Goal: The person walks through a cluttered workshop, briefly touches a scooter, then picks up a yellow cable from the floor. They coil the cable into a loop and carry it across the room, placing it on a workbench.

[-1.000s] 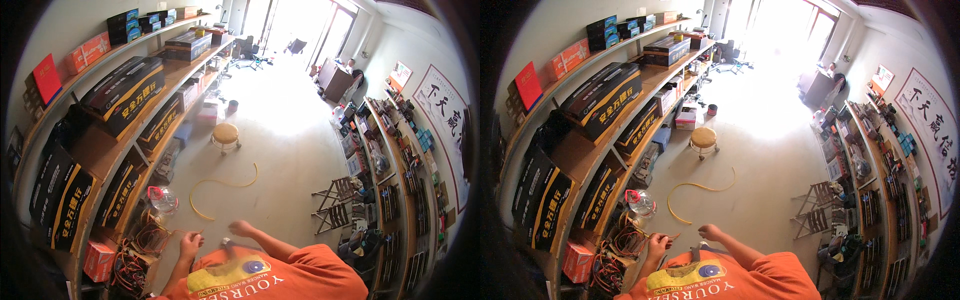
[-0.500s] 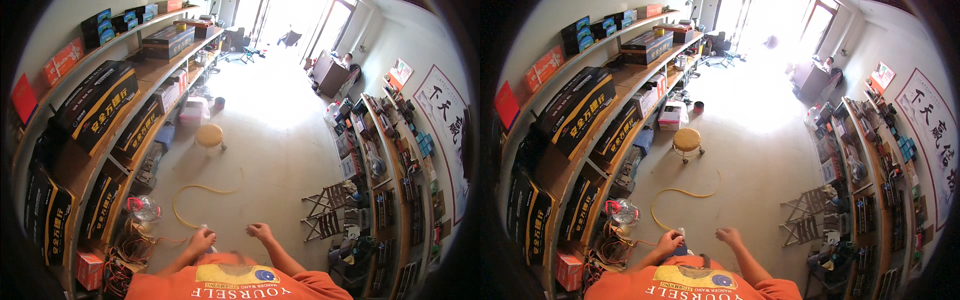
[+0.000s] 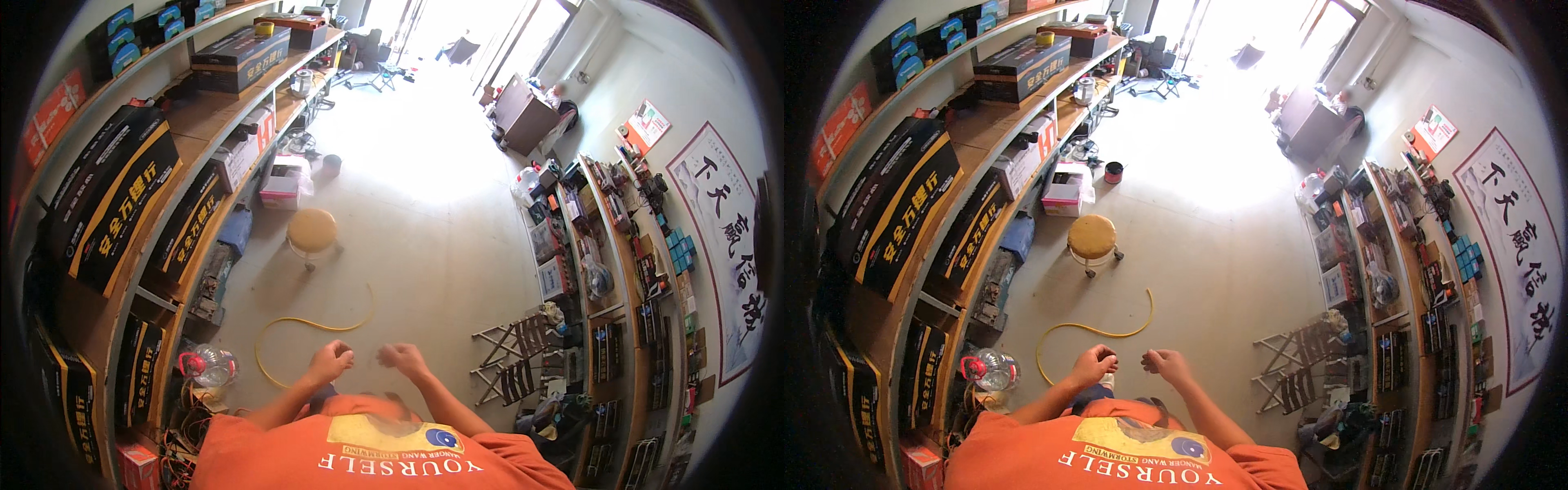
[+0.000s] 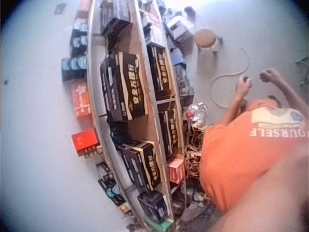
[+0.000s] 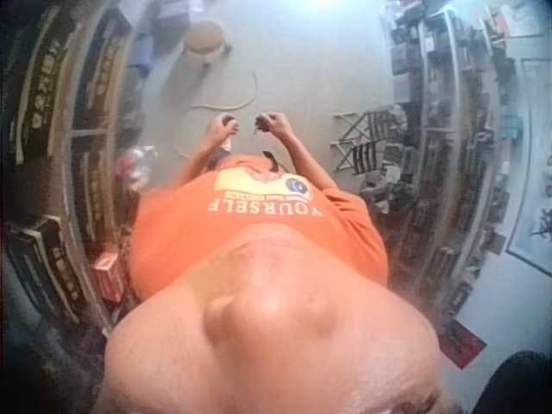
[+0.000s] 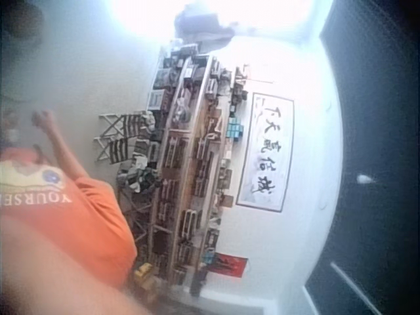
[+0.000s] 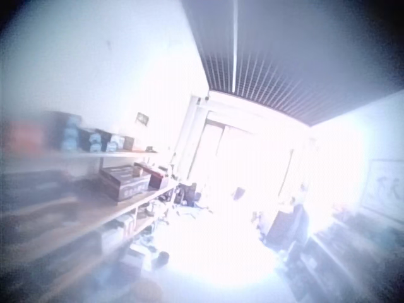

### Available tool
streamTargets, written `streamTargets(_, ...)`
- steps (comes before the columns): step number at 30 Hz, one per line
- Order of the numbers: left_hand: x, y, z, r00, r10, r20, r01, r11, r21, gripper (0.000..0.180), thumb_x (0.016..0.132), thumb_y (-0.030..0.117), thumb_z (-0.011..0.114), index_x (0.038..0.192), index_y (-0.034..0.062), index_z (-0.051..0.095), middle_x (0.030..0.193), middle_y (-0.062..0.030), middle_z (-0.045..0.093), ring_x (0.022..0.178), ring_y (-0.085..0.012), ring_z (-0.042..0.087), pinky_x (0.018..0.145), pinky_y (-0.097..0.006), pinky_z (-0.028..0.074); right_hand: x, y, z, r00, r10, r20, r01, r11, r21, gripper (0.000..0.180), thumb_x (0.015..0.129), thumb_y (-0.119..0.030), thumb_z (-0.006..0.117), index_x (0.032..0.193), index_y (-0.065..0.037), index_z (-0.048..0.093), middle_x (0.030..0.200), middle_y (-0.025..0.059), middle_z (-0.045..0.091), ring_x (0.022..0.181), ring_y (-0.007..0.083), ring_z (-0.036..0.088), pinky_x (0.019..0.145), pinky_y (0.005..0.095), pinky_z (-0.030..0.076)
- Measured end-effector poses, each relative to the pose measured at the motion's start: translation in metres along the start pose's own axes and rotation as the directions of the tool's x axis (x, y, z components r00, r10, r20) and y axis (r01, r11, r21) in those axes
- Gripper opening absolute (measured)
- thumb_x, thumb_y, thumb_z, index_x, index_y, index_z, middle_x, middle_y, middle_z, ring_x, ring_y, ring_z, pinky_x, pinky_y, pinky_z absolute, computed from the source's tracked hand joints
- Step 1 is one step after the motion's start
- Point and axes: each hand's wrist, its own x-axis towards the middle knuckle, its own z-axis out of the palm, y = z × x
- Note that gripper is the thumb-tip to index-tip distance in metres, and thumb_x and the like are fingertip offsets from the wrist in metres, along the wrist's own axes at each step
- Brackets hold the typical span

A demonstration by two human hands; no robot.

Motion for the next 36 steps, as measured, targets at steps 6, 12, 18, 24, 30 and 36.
streamTargets(6, 0.055, 0.024, 0.003, 0.999, -0.039, 0.019, 0.039, 0.999, 0.023, 0.021, 0.090, 0.011, 0.057, 0.101, -0.0066, 0.055, 0.089, -0.0131, 0.064, 0.078, -0.0180, 0.065, 0.071, -0.030, 0.056, 0.043, 0.009, -0.027, 0.983, 0.172, -0.058, -0.159, 0.971, 0.180, 0.041, 0.096, -0.031, 0.051, 0.094, 0.007, 0.067, 0.088, 0.0153, 0.069, 0.073, 0.0224, 0.068, 0.067, 0.0328, 0.055)
streamTargets(12, 0.106, 0.038, 0.027, 0.994, -0.093, -0.064, 0.094, 0.995, 0.023, 0.019, 0.090, 0.010, 0.056, 0.101, -0.0058, 0.055, 0.089, -0.0122, 0.063, 0.078, -0.0180, 0.065, 0.071, -0.030, 0.056, 0.081, 0.006, -0.086, 0.974, 0.180, -0.138, -0.171, 0.982, 0.077, 0.038, 0.091, -0.032, 0.057, 0.089, 0.003, 0.070, 0.081, 0.0075, 0.069, 0.070, 0.0128, 0.063, 0.065, 0.0272, 0.052)
streamTargets(18, 0.161, 0.057, 0.081, 0.965, -0.059, -0.257, 0.024, 0.990, -0.138, 0.020, 0.089, 0.010, 0.056, 0.100, -0.0065, 0.056, 0.087, -0.0122, 0.064, 0.076, -0.0167, 0.065, 0.069, -0.028, 0.056, 0.144, -0.022, -0.177, 0.982, 0.187, -0.022, -0.188, 0.980, -0.068, 0.033, 0.090, -0.026, 0.055, 0.090, 0.003, 0.070, 0.081, 0.0088, 0.069, 0.070, 0.0148, 0.064, 0.066, 0.0284, 0.052)
streamTargets(24, 0.206, 0.079, 0.151, 0.959, -0.077, -0.271, 0.020, 0.978, -0.206, 0.016, 0.091, 0.009, 0.055, 0.100, -0.0044, 0.055, 0.089, -0.0104, 0.061, 0.076, -0.0168, 0.064, 0.068, -0.029, 0.056, 0.215, -0.053, -0.264, 0.984, 0.143, 0.102, -0.128, 0.982, -0.137, 0.034, 0.095, -0.025, 0.052, 0.101, 0.005, 0.065, 0.086, 0.0116, 0.070, 0.071, 0.0179, 0.068, 0.062, 0.0285, 0.053)
streamTargets(30, 0.225, 0.089, 0.166, 0.951, -0.062, -0.302, 0.026, 0.992, -0.122, 0.017, 0.090, 0.009, 0.054, 0.100, -0.0050, 0.055, 0.088, -0.0108, 0.062, 0.077, -0.0165, 0.064, 0.069, -0.029, 0.056, 0.239, -0.074, -0.315, 0.996, 0.079, 0.039, -0.077, 0.996, -0.052, 0.032, 0.094, -0.023, 0.053, 0.099, 0.006, 0.065, 0.086, 0.0133, 0.070, 0.072, 0.0196, 0.068, 0.061, 0.0296, 0.053)
streamTargets(36, 0.241, 0.098, 0.164, 0.954, -0.016, -0.298, -0.018, 0.994, -0.112, 0.020, 0.090, 0.011, 0.055, 0.100, -0.0058, 0.055, 0.088, -0.0112, 0.063, 0.076, -0.0160, 0.064, 0.069, -0.028, 0.056, 0.233, -0.016, -0.329, 0.988, 0.151, -0.018, -0.151, 0.986, -0.068, 0.030, 0.092, -0.021, 0.055, 0.097, 0.007, 0.066, 0.084, 0.0141, 0.069, 0.070, 0.0202, 0.068, 0.060, 0.0299, 0.054)
